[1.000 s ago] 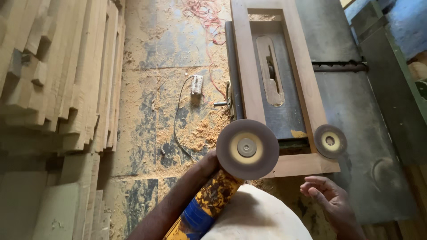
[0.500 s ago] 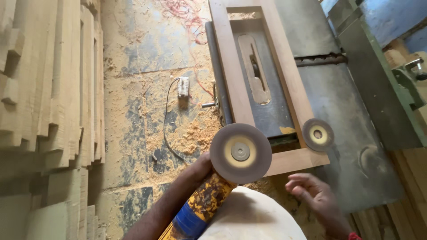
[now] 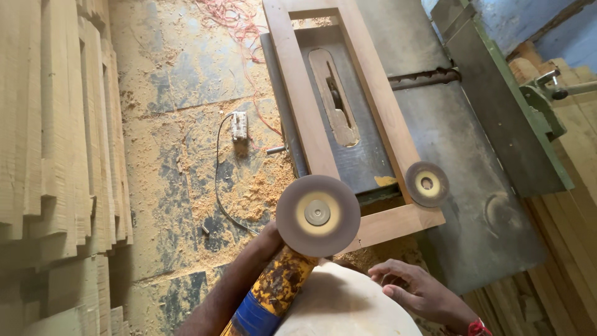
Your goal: The person sands a rectangular wooden frame using a handheld power sander, moving the tool across all four sides of the frame.
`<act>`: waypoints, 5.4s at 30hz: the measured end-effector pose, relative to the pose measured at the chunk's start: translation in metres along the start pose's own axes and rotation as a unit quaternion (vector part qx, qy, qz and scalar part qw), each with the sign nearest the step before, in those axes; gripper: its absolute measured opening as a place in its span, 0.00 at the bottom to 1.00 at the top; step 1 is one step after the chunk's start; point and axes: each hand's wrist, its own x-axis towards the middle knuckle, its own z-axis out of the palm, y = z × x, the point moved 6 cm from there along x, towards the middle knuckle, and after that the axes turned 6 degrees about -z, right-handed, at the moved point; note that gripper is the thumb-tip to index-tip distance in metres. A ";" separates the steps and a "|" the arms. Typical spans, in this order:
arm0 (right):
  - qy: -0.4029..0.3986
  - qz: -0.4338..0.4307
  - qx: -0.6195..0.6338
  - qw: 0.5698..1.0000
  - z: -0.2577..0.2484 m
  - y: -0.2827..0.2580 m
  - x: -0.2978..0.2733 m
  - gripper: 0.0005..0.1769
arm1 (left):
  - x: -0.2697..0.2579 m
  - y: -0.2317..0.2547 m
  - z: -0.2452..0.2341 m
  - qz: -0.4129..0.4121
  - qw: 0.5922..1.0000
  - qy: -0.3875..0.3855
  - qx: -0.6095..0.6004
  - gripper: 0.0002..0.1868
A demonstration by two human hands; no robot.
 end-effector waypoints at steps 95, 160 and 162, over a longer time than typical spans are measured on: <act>0.299 -0.297 -0.112 0.900 -0.349 -0.121 -0.040 0.27 | 0.060 -0.053 0.042 -0.059 0.978 0.201 0.012 0.29; -0.186 -0.395 -0.484 0.758 -0.107 -0.158 0.035 0.32 | 0.141 -0.036 0.097 -0.004 0.970 0.240 0.034 0.28; -0.199 -0.396 -0.505 0.741 -0.112 -0.170 0.045 0.29 | 0.148 -0.017 0.095 -0.010 0.971 0.233 0.058 0.28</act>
